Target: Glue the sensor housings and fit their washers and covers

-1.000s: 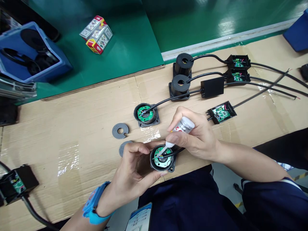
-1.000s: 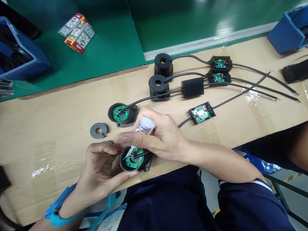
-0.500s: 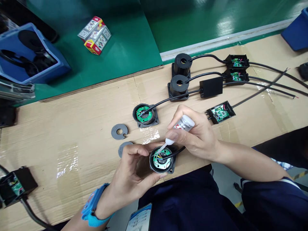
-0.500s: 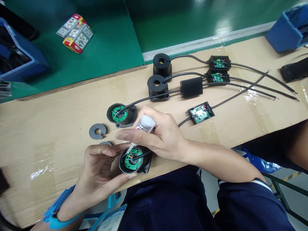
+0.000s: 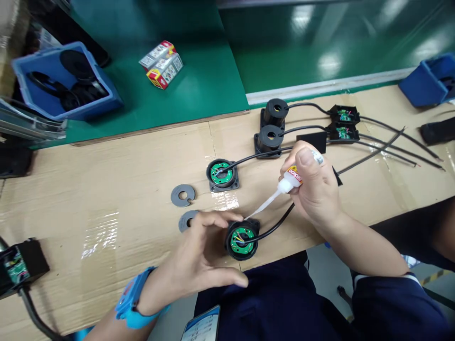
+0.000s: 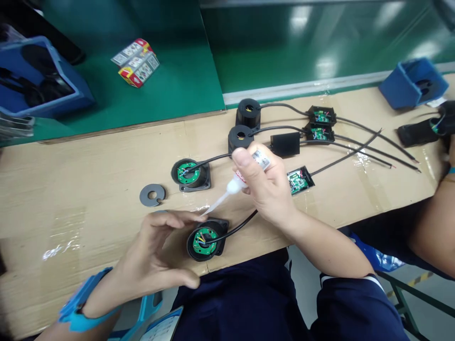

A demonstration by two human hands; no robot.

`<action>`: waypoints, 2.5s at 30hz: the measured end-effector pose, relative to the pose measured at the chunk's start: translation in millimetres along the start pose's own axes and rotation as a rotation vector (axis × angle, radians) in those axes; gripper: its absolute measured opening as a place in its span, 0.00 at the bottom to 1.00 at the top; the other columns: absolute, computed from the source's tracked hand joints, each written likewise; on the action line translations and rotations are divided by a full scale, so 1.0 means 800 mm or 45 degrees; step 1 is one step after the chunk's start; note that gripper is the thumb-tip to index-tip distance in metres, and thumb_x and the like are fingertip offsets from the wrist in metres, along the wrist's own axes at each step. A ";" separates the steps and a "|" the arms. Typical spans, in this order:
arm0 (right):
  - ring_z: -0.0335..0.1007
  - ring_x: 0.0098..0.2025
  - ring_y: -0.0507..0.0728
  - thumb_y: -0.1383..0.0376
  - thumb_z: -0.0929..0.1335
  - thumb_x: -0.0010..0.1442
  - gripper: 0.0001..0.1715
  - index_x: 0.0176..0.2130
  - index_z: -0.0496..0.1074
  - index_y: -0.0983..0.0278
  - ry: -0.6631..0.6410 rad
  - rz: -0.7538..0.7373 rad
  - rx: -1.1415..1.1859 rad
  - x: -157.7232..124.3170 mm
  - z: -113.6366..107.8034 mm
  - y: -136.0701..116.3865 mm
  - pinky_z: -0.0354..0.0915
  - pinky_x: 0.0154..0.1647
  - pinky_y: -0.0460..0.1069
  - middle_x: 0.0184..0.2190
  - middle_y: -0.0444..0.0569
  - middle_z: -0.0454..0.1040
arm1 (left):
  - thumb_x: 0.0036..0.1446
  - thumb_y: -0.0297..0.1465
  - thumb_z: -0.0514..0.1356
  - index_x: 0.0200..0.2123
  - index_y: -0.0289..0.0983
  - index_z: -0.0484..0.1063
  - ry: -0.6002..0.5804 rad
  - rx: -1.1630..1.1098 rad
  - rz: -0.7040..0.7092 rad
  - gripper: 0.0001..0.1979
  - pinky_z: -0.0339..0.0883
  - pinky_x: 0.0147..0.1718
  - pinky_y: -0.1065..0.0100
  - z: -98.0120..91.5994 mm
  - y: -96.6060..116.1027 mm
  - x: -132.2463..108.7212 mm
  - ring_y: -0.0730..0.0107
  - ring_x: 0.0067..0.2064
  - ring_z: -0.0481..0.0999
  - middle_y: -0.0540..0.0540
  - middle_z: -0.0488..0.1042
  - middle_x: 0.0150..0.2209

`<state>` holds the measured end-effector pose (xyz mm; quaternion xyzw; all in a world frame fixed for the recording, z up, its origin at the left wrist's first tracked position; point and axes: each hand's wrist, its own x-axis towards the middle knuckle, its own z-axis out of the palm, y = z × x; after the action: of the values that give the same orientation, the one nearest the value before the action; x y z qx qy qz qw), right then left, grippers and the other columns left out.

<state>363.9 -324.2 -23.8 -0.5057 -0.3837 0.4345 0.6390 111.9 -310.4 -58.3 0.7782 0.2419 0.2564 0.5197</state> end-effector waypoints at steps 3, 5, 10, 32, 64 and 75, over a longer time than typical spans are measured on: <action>0.53 0.19 0.47 0.41 0.74 0.58 0.32 0.25 0.61 0.59 0.020 0.038 0.004 0.013 0.005 -0.013 0.48 0.15 0.46 0.20 0.39 0.62 | 0.57 0.47 0.70 0.55 0.42 0.59 0.348 0.259 -0.094 0.32 0.70 0.59 0.45 -0.019 -0.009 0.018 0.49 0.60 0.74 0.36 0.70 0.56; 0.50 0.18 0.47 0.41 0.73 0.59 0.31 0.26 0.62 0.59 0.010 0.030 -0.029 0.023 0.010 -0.020 0.48 0.15 0.46 0.20 0.39 0.62 | 0.53 0.49 0.72 0.58 0.40 0.59 0.479 0.530 -0.218 0.38 0.65 0.61 0.41 -0.029 -0.017 0.037 0.44 0.63 0.71 0.34 0.68 0.59; 0.49 0.17 0.47 0.39 0.72 0.60 0.29 0.28 0.64 0.59 0.039 -0.058 -0.048 0.038 0.022 -0.015 0.48 0.14 0.46 0.20 0.38 0.61 | 0.57 0.45 0.70 0.56 0.39 0.62 0.336 0.571 -0.278 0.31 0.68 0.59 0.43 -0.030 -0.035 0.084 0.45 0.62 0.73 0.36 0.73 0.58; 0.58 0.24 0.49 0.51 0.73 0.66 0.19 0.30 0.70 0.60 -0.135 -0.305 -0.486 0.019 0.013 -0.004 0.57 0.24 0.48 0.24 0.40 0.67 | 0.58 0.26 0.67 0.57 0.34 0.69 0.383 0.902 0.294 0.24 0.74 0.47 0.57 -0.022 0.007 0.053 0.56 0.47 0.78 0.40 0.75 0.45; 0.60 0.22 0.49 0.53 0.73 0.66 0.15 0.33 0.73 0.59 -0.115 -0.438 -0.421 0.016 0.011 -0.004 0.56 0.21 0.49 0.25 0.40 0.71 | 0.57 0.36 0.70 0.53 0.44 0.72 0.269 0.420 -0.220 0.22 0.76 0.47 0.63 -0.025 0.014 0.052 0.63 0.48 0.80 0.48 0.77 0.47; 0.61 0.22 0.48 0.51 0.74 0.65 0.17 0.33 0.72 0.59 -0.108 -0.425 -0.304 0.014 0.024 0.008 0.57 0.21 0.47 0.25 0.40 0.70 | 0.57 0.39 0.73 0.61 0.53 0.69 0.143 0.023 -0.373 0.30 0.71 0.64 0.56 -0.019 -0.006 0.048 0.59 0.61 0.77 0.51 0.77 0.59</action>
<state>348.6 -306.9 -25.4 -0.4884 -0.5375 0.2950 0.6209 130.4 -273.2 -52.2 0.7237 0.3838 0.2188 0.5301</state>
